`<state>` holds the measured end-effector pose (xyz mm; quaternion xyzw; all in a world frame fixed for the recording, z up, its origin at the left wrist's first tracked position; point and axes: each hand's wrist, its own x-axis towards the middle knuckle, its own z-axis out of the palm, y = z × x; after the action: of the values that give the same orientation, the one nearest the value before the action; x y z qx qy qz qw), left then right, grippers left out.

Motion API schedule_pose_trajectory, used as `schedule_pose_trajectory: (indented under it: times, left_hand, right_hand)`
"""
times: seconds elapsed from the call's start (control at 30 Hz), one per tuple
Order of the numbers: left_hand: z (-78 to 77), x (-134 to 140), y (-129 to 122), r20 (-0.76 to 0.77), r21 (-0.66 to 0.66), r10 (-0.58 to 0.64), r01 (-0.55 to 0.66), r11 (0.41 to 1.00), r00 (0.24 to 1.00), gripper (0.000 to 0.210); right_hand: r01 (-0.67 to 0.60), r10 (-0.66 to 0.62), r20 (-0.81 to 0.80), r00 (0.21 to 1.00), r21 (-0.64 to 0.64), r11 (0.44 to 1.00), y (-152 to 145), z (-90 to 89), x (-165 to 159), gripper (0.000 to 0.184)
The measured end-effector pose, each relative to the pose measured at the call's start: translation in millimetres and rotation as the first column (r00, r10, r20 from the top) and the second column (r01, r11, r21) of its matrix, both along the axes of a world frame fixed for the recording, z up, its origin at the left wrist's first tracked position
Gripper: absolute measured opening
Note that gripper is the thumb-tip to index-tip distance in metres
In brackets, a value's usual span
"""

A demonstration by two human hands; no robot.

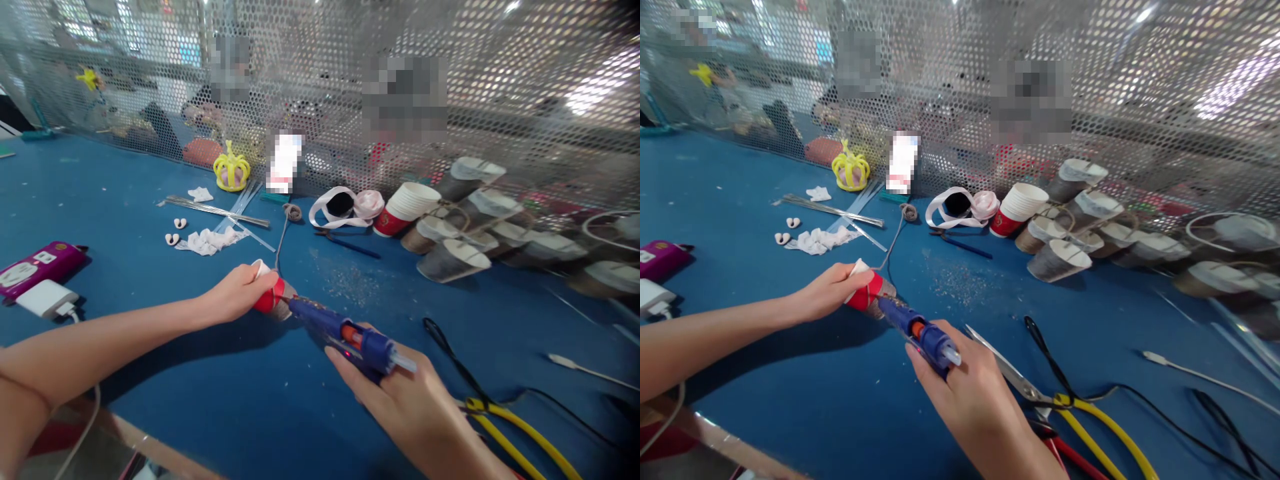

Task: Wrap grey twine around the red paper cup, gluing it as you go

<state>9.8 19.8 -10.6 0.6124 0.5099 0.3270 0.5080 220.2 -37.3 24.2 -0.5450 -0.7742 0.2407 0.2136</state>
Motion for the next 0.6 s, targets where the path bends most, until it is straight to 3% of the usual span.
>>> schedule_pose_trajectory:
  times: [0.33, 0.6]
  left_hand:
    - [0.4, 0.9, 0.6, -0.005, -0.02, 0.001, -0.001, 1.0, 1.0, 0.036]
    - [-0.8, 1.2, 0.0, 0.002, -0.006, 0.052, -0.052, 0.999, 0.999, 0.035]
  right_hand:
    - [-0.028, 0.028, -0.028, 0.999, -0.015, 0.999, -1.3, 2.1, -1.0, 0.019]
    - [-0.001, 0.001, 0.002, 1.0, 0.062, 0.998, -1.2, -3.9, 1.0, 0.014]
